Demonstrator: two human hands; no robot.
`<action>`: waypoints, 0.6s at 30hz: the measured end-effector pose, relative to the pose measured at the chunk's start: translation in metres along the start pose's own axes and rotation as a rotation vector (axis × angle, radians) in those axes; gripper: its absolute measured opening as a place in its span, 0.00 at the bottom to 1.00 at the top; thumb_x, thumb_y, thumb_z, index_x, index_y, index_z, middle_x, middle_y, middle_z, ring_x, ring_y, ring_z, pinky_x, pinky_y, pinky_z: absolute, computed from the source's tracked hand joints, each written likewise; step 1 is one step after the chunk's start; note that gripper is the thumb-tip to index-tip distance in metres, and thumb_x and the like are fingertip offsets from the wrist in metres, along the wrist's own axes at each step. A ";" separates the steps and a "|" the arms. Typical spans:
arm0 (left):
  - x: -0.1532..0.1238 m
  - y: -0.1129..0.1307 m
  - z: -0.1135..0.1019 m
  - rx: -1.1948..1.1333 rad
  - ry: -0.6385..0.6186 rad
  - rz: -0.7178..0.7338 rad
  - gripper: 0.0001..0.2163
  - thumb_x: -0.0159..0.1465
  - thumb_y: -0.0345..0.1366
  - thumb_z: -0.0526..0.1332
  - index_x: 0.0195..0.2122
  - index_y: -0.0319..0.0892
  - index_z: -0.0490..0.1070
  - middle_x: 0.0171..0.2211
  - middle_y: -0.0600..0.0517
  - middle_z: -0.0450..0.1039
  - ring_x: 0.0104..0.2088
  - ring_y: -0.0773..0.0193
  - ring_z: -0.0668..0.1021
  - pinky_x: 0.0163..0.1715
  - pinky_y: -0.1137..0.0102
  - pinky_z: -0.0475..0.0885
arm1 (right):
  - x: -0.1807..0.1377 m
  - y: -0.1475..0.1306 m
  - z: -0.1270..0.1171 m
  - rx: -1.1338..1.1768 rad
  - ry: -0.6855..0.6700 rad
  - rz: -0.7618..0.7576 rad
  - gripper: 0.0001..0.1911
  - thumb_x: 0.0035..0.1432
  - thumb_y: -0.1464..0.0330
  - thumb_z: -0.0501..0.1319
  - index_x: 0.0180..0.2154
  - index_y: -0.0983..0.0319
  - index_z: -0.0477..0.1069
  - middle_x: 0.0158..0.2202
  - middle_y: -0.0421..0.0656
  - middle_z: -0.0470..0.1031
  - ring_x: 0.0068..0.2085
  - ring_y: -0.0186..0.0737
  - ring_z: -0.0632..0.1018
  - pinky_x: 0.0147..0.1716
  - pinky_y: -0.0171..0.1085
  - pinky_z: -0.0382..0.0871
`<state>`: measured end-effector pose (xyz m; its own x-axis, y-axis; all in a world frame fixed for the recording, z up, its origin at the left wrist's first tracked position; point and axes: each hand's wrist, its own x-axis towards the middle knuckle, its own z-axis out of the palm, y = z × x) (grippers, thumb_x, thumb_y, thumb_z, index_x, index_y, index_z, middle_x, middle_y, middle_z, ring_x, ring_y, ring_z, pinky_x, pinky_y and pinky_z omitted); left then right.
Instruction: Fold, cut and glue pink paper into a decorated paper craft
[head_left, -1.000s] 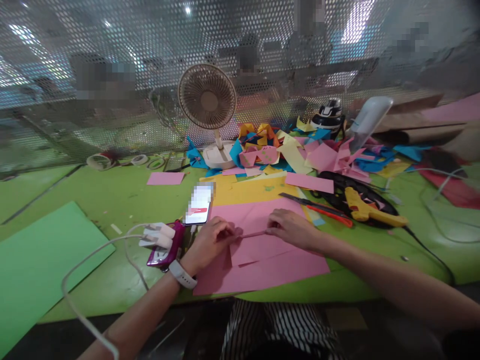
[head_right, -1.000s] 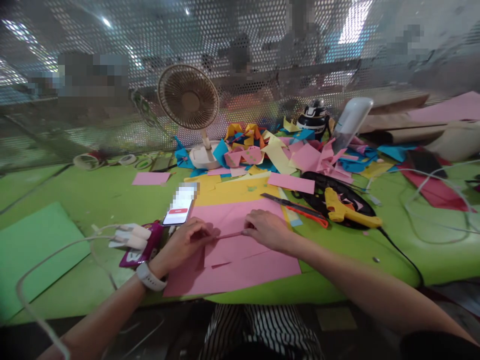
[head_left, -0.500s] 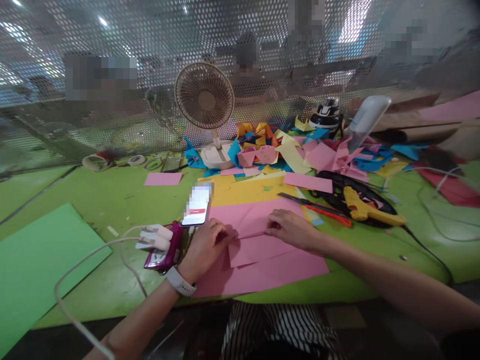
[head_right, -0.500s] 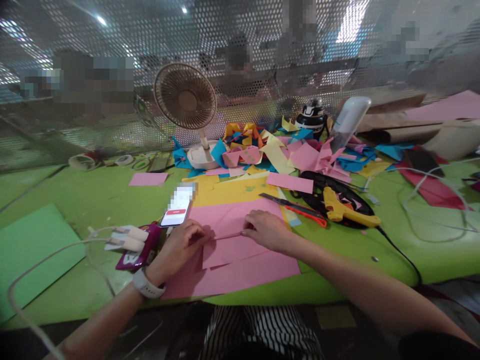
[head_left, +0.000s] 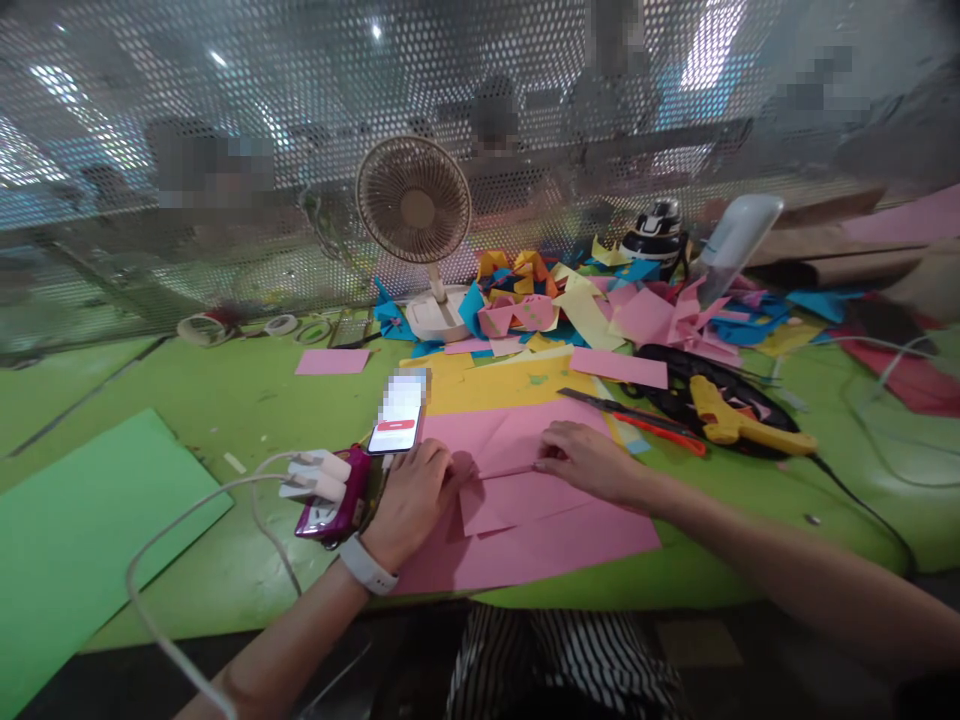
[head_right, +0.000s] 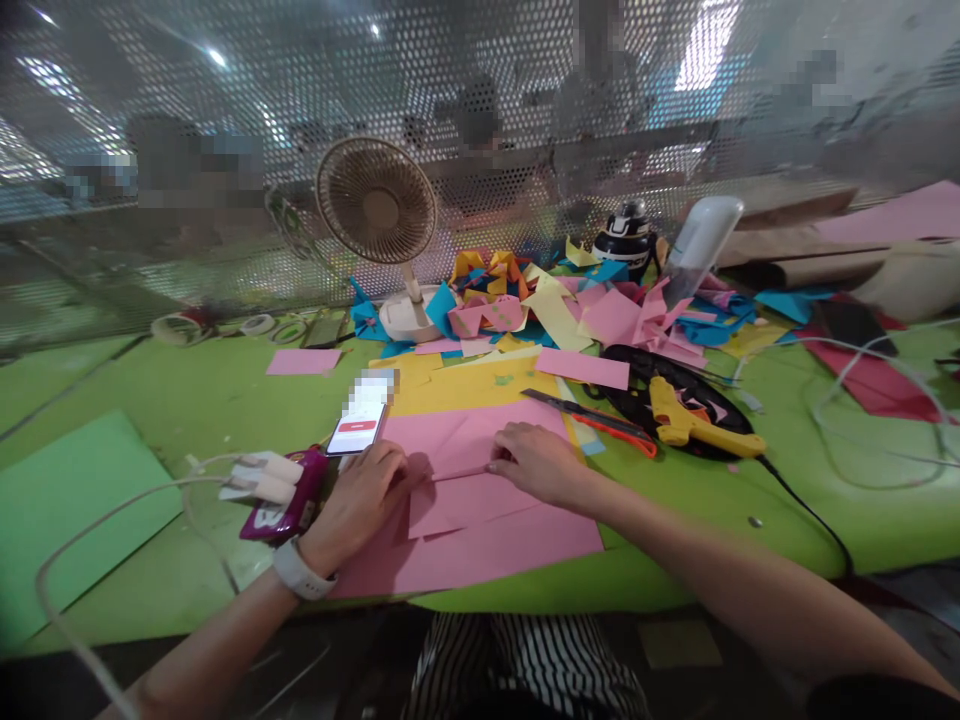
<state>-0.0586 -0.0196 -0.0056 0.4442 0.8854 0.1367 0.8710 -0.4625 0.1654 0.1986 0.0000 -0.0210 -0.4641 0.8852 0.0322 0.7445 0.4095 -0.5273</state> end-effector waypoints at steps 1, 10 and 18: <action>0.000 -0.001 0.000 0.008 -0.001 0.002 0.11 0.66 0.40 0.49 0.29 0.42 0.63 0.36 0.50 0.65 0.36 0.59 0.70 0.37 0.63 0.62 | 0.000 0.000 0.000 -0.001 0.002 -0.002 0.09 0.56 0.63 0.59 0.30 0.62 0.71 0.31 0.42 0.71 0.34 0.37 0.71 0.33 0.34 0.61; -0.007 0.020 -0.010 0.042 0.141 0.077 0.16 0.67 0.41 0.48 0.53 0.43 0.60 0.54 0.45 0.64 0.53 0.53 0.66 0.51 0.56 0.59 | 0.001 0.000 -0.001 -0.001 -0.004 -0.013 0.09 0.56 0.63 0.59 0.30 0.62 0.71 0.30 0.42 0.72 0.33 0.37 0.71 0.33 0.34 0.61; -0.011 0.055 0.014 -0.041 -0.131 0.352 0.39 0.61 0.59 0.45 0.64 0.40 0.33 0.65 0.43 0.39 0.64 0.54 0.45 0.61 0.55 0.42 | 0.002 0.000 0.000 -0.012 0.004 -0.026 0.11 0.57 0.62 0.58 0.30 0.63 0.71 0.29 0.43 0.72 0.32 0.37 0.71 0.31 0.34 0.61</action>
<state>-0.0130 -0.0545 -0.0113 0.7403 0.6690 0.0664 0.6523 -0.7386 0.1702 0.1973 0.0020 -0.0207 -0.4813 0.8752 0.0492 0.7378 0.4347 -0.5164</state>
